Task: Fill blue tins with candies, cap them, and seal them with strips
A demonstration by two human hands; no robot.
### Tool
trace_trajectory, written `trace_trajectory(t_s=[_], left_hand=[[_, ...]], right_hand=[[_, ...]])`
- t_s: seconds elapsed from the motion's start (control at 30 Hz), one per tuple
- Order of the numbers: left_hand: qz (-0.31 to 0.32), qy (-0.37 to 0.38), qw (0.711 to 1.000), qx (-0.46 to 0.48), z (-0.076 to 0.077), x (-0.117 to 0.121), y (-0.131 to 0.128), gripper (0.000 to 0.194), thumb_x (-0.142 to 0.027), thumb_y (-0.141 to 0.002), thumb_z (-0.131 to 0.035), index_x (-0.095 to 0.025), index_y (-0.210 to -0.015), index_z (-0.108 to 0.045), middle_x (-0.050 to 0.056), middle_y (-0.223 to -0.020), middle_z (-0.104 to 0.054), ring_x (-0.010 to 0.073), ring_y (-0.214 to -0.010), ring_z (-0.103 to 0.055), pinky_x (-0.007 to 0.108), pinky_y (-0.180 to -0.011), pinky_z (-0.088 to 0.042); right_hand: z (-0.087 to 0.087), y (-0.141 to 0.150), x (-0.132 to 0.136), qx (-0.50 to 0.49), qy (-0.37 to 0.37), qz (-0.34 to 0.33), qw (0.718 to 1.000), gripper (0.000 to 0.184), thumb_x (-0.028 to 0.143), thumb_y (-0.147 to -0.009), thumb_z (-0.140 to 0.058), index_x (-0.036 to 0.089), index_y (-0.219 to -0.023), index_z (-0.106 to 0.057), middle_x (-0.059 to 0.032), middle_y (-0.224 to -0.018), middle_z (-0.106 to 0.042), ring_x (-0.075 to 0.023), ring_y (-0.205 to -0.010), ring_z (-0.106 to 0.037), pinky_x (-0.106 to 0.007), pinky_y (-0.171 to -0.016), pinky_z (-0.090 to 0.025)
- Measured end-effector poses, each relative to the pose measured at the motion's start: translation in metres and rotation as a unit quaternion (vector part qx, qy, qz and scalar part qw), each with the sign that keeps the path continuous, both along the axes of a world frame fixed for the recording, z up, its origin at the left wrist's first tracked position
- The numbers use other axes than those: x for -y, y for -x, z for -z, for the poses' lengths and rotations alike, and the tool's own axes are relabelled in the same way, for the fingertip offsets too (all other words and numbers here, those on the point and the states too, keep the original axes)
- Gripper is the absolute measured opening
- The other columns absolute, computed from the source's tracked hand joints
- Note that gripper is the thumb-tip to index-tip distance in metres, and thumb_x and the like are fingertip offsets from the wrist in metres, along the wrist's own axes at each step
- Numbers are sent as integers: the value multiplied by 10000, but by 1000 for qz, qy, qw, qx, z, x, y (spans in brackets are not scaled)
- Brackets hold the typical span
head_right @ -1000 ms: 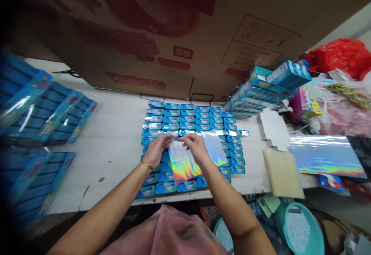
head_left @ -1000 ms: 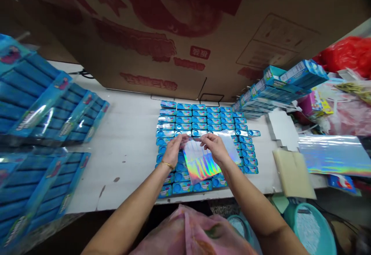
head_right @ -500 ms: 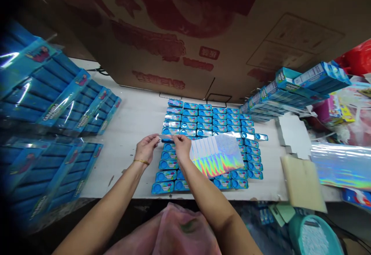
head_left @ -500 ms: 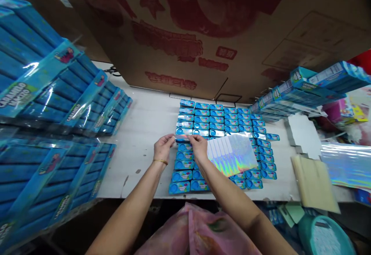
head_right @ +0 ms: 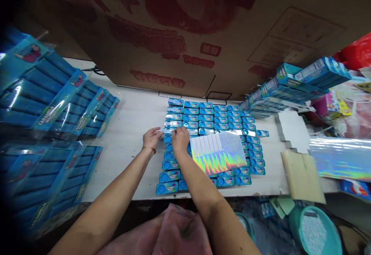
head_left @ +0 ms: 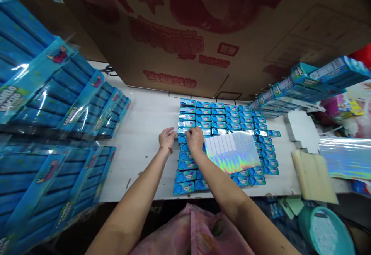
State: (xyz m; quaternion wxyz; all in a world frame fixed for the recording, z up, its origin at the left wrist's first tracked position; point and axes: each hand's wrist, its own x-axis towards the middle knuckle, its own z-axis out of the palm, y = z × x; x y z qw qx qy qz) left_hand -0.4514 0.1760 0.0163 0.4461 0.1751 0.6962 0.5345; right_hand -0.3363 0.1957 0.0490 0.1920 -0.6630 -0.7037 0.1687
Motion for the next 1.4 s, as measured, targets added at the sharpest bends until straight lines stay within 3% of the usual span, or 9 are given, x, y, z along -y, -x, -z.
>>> trace_trajectory(t_s=[0.17,0.33,0.47,0.63,0.77,1.0,1.1,1.3,1.4], left_hand=[[62,50,990,-120,2,4,-3,364,-254,-605,-544,-124,-939,-608,32,-703,-607,148,-645,-570,280,-638,-452],[213,31,927,-309,-9,14,5,395,-104,-639,-387,-189,-923,-647,55,-893,-610,181,-899,-543,297,-841,-402],[178,18,896,-406,-33,16,-6,371,-175,-722,-375,-164,-1010,-608,91,-991,-570,206,-948,-513,333,-866,-375],[346,-102,816,-451,-64,4,-82,336,-364,-803,-388,-214,-1036,-578,66,-1047,-575,220,-1004,-466,362,-880,-320],[437,-63,755,-485,-66,-14,-150,359,-409,-763,-468,-203,-1045,-553,107,-1063,-533,278,-1031,-419,409,-828,-311],[391,7,766,-511,-45,-27,-183,195,-335,-765,-486,-203,-882,-570,85,-1049,-503,261,-993,-412,376,-767,-331],[372,3,774,-513,-41,-26,-183,181,-337,-770,-477,-204,-852,-569,77,-1020,-514,254,-977,-422,373,-768,-330],[363,-12,794,-487,-38,-27,-186,192,-337,-763,-479,-204,-865,-572,85,-1030,-522,262,-1002,-423,394,-803,-325],[339,-42,835,-432,-43,-26,-182,208,-319,-754,-490,-210,-904,-583,81,-1091,-524,260,-1065,-410,408,-874,-302]], right_hand=[[-12,-8,4,139,14,-113,984,278,180,-843,-349,187,-1030,-555,-114,-934,-536,-223,-837,-480,-336,-697,-356],[-26,-9,10,226,31,-235,945,344,136,-813,-381,186,-1134,-493,-129,-970,-531,-236,-867,-470,-364,-709,-346],[-40,-47,12,191,4,-244,951,377,124,-802,-382,173,-1159,-492,-113,-960,-543,-214,-817,-480,-341,-689,-354],[-47,-161,12,99,-88,-97,986,332,121,-826,-342,183,-1033,-594,-83,-913,-565,-186,-845,-485,-309,-732,-365],[-40,-219,-11,132,-103,-73,983,302,183,-838,-386,215,-1073,-573,-82,-1013,-555,-207,-912,-465,-328,-760,-363],[-6,-236,-33,237,-35,-234,942,301,177,-834,-424,232,-1107,-540,-79,-1098,-543,-216,-910,-452,-326,-727,-365],[-9,-243,-25,231,-48,-251,939,258,154,-831,-423,204,-1040,-565,-73,-1122,-537,-205,-899,-458,-321,-742,-368],[-87,-242,3,135,-50,-201,969,140,190,-799,-454,173,-763,-588,-82,-923,-585,-194,-831,-492,-309,-722,-380],[-126,-231,13,2,-5,-133,991,116,189,-765,-454,187,-722,-562,-34,-766,-579,-143,-685,-510,-265,-635,-391]])
